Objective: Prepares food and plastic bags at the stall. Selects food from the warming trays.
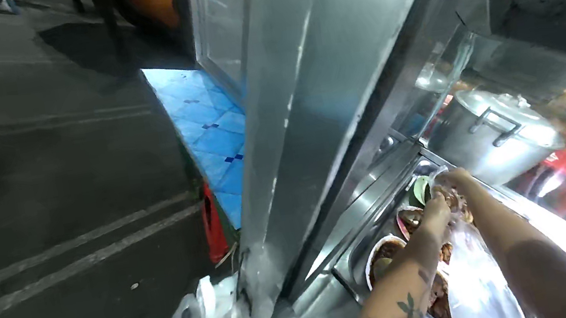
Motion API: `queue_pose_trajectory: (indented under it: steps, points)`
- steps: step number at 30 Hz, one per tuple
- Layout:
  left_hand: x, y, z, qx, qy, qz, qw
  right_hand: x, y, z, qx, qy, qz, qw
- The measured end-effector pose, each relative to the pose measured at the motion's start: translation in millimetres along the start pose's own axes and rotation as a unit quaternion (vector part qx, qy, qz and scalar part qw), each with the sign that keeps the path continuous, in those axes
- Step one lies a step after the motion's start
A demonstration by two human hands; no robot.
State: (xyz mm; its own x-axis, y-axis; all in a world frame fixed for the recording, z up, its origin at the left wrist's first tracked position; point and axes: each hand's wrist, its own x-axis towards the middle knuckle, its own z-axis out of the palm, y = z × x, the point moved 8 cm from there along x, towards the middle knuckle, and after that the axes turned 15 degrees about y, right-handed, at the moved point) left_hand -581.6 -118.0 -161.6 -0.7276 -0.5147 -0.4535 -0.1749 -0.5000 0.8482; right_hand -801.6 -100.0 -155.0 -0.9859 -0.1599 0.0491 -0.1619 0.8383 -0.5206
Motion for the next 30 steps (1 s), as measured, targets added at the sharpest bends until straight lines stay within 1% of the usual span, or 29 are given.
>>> queue_pose_trajectory:
  steps: [3,4,5,6,7,9,10,11,12,13,14,16,17,18,19,21,23,25,26,28,29,30]
  points:
    - [-13.7,-3.3,2.8,-0.019,0.006,-0.025,0.999,-2.8,5.1,-24.6,0.030,0.012,-0.004,0.999]
    - [-19.0,-4.0,4.7,-0.033,0.005,-0.034,0.999,-7.1,2.3,-36.6,0.056,0.017,-0.017,0.998]
    - [-26.6,-3.2,6.8,-0.038,-0.002,-0.034,0.999,-21.6,-5.6,-52.3,0.084,0.023,-0.037,0.996]
    - [-35.7,-1.9,8.7,-0.038,-0.014,-0.030,0.999,-53.7,-21.4,-72.5,0.105,0.029,-0.053,0.993]
    - [-47.9,-0.5,9.6,-0.034,-0.028,-0.025,0.999,-106.1,-46.1,-97.4,0.124,0.039,-0.061,0.990]
    - [-67.7,-1.3,13.0,-0.031,-0.049,-0.005,0.998,-229.7,-101.6,-147.5,0.157,0.060,-0.047,0.985]
    - [-76.1,-4.4,16.6,-0.046,-0.058,0.003,0.997,-273.4,-117.2,-166.6,0.187,0.073,-0.031,0.979]
    - [-87.3,-4.6,17.4,-0.053,-0.065,0.008,0.996,-295.7,-120.5,-179.8,0.230,0.089,-0.027,0.969]
    - [-100.8,-3.0,15.4,-0.048,-0.066,0.020,0.996,-302.0,-114.3,-188.1,0.291,0.105,-0.033,0.950]
    - [-116.4,-1.4,11.2,-0.038,-0.070,0.038,0.996,-295.7,-99.8,-191.1,0.355,0.121,-0.037,0.926]
    - [-133.9,-0.1,4.6,-0.024,-0.068,0.055,0.996,-290.5,-84.8,-192.7,0.394,0.119,-0.006,0.911]
    - [-172.2,1.0,-13.1,-0.018,-0.056,0.061,0.996,-296.2,-64.8,-198.0,0.433,0.100,0.082,0.892]
    - [-191.5,-0.5,-24.0,-0.019,-0.046,0.058,0.997,-306.3,-58.3,-201.3,0.448,0.085,0.115,0.882]
    - [-212.3,-3.4,-35.3,-0.022,-0.039,0.054,0.997,-317.7,-52.0,-203.8,0.471,0.055,0.126,0.871]
    - [-233.0,-6.7,-45.6,-0.026,-0.039,0.049,0.998,-326.6,-41.9,-205.6,0.494,0.027,0.123,0.860]
    - [-273.2,-13.5,-64.8,-0.026,-0.069,0.051,0.996,-337.5,-12.3,-204.5,0.559,-0.043,0.088,0.823]
    - [-316.7,-19.1,-85.0,-0.015,-0.091,0.052,0.994,-374.2,-2.0,-208.6,0.616,-0.077,0.099,0.777]
    - [-363.3,-24.6,-104.7,0.005,-0.107,0.042,0.993,-428.0,-7.8,-218.5,0.670,-0.092,0.171,0.716]
    - [-386.3,-30.6,-114.5,0.016,-0.111,0.043,0.993,-454.3,-8.3,-221.3,0.684,-0.095,0.206,0.694]
    - [-424.6,-43.6,-132.0,0.045,-0.123,0.068,0.989,-501.2,-5.2,-225.4,0.662,-0.098,0.257,0.697]
    - [-440.4,-49.7,-139.4,0.064,-0.129,0.091,0.985,-522.9,-2.6,-226.7,0.655,-0.115,0.267,0.698]
    - [-455.7,-56.0,-146.7,0.082,-0.132,0.112,0.981,-542.5,1.1,-225.7,0.658,-0.151,0.265,0.688]
